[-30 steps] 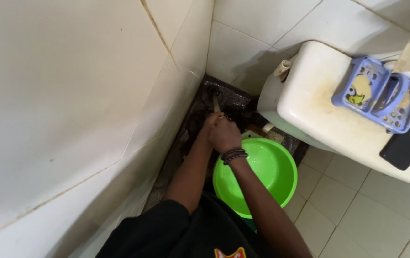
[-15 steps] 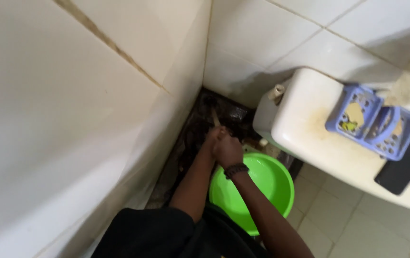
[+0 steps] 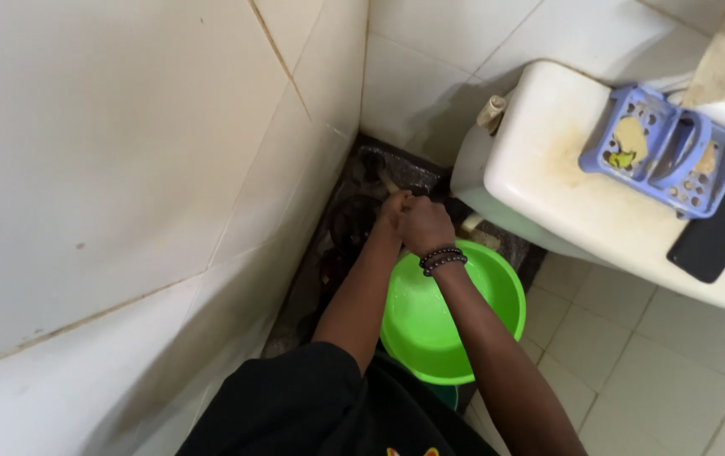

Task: Cleaning the bathroom floor using a mop and water from a bucket.

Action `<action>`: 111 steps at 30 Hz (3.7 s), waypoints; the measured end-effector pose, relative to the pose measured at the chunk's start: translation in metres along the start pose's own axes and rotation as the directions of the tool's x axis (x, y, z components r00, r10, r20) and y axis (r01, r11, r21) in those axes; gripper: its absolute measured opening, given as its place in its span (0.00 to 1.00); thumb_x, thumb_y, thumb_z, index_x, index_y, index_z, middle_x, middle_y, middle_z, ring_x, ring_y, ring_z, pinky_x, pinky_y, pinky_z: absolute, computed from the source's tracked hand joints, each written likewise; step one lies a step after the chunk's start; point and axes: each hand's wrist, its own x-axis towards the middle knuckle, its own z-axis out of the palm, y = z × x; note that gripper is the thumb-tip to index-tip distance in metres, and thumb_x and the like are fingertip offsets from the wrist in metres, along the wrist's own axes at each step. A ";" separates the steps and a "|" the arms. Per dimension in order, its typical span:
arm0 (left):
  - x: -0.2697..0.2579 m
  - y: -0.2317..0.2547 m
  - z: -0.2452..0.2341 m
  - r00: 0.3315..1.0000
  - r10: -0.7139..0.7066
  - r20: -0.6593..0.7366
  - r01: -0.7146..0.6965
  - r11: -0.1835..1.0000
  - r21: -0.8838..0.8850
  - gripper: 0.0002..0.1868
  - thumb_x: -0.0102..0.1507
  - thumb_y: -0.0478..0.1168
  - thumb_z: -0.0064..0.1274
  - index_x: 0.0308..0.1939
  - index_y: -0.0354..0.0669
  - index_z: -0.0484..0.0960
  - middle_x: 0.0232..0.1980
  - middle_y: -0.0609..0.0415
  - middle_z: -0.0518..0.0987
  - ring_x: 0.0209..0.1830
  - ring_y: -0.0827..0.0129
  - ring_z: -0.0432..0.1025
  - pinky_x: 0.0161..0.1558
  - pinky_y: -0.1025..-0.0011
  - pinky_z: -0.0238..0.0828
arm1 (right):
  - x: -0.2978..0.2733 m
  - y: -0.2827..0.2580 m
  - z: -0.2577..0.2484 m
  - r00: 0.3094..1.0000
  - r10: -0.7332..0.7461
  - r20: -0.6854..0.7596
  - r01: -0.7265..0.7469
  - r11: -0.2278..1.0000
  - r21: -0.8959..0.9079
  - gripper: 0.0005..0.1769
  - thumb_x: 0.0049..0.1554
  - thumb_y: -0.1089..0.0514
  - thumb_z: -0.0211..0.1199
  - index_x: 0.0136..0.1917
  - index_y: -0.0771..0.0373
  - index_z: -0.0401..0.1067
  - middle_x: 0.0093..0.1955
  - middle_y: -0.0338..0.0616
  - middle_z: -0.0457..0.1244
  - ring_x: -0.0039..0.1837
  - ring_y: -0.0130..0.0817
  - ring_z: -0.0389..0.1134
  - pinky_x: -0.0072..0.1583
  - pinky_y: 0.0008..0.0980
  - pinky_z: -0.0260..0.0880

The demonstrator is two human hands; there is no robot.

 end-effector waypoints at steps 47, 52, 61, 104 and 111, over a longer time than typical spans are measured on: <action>0.038 -0.054 -0.009 0.985 -0.015 0.171 0.043 0.986 -0.160 0.21 0.73 0.47 0.40 0.24 0.52 0.65 0.20 0.60 0.68 0.16 0.72 0.58 0.21 0.68 0.59 | -0.022 0.050 0.025 0.974 -0.201 -0.109 0.201 0.980 -0.009 0.11 0.57 0.56 0.60 0.50 0.58 0.80 0.43 0.59 0.69 0.44 0.60 0.71 0.50 0.52 0.74; 0.000 -0.031 0.012 1.000 -0.004 0.026 0.004 1.000 0.016 0.21 0.72 0.47 0.43 0.23 0.51 0.65 0.19 0.60 0.67 0.16 0.72 0.55 0.22 0.67 0.59 | -0.002 0.035 0.011 0.991 -0.099 -0.094 0.100 0.995 0.005 0.10 0.58 0.55 0.61 0.50 0.57 0.80 0.43 0.58 0.69 0.44 0.58 0.72 0.49 0.52 0.75; 0.076 -0.035 -0.056 0.999 0.033 0.041 -0.038 0.990 0.135 0.22 0.67 0.46 0.55 0.22 0.54 0.61 0.22 0.56 0.67 0.17 0.65 0.55 0.22 0.60 0.58 | 0.022 0.042 0.050 0.939 -0.296 -0.176 0.287 0.955 -0.077 0.12 0.56 0.61 0.58 0.48 0.68 0.78 0.47 0.59 0.70 0.37 0.59 0.71 0.45 0.51 0.74; 0.094 0.012 -0.040 0.958 0.003 0.287 0.006 0.999 -0.032 0.27 0.71 0.49 0.44 0.16 0.54 0.62 0.16 0.60 0.61 0.12 0.70 0.47 0.18 0.64 0.51 | 0.016 -0.019 0.006 0.997 -0.026 0.076 0.029 0.998 -0.049 0.13 0.56 0.55 0.61 0.51 0.60 0.78 0.50 0.60 0.70 0.53 0.57 0.72 0.56 0.50 0.74; 0.020 0.028 -0.014 0.997 0.022 -0.078 -0.009 0.987 0.158 0.19 0.72 0.47 0.49 0.28 0.46 0.77 0.31 0.53 0.76 0.27 0.65 0.67 0.31 0.62 0.69 | 0.038 -0.013 0.015 0.996 0.043 0.081 -0.046 0.998 0.035 0.14 0.56 0.55 0.58 0.52 0.59 0.78 0.49 0.61 0.69 0.51 0.60 0.72 0.55 0.53 0.73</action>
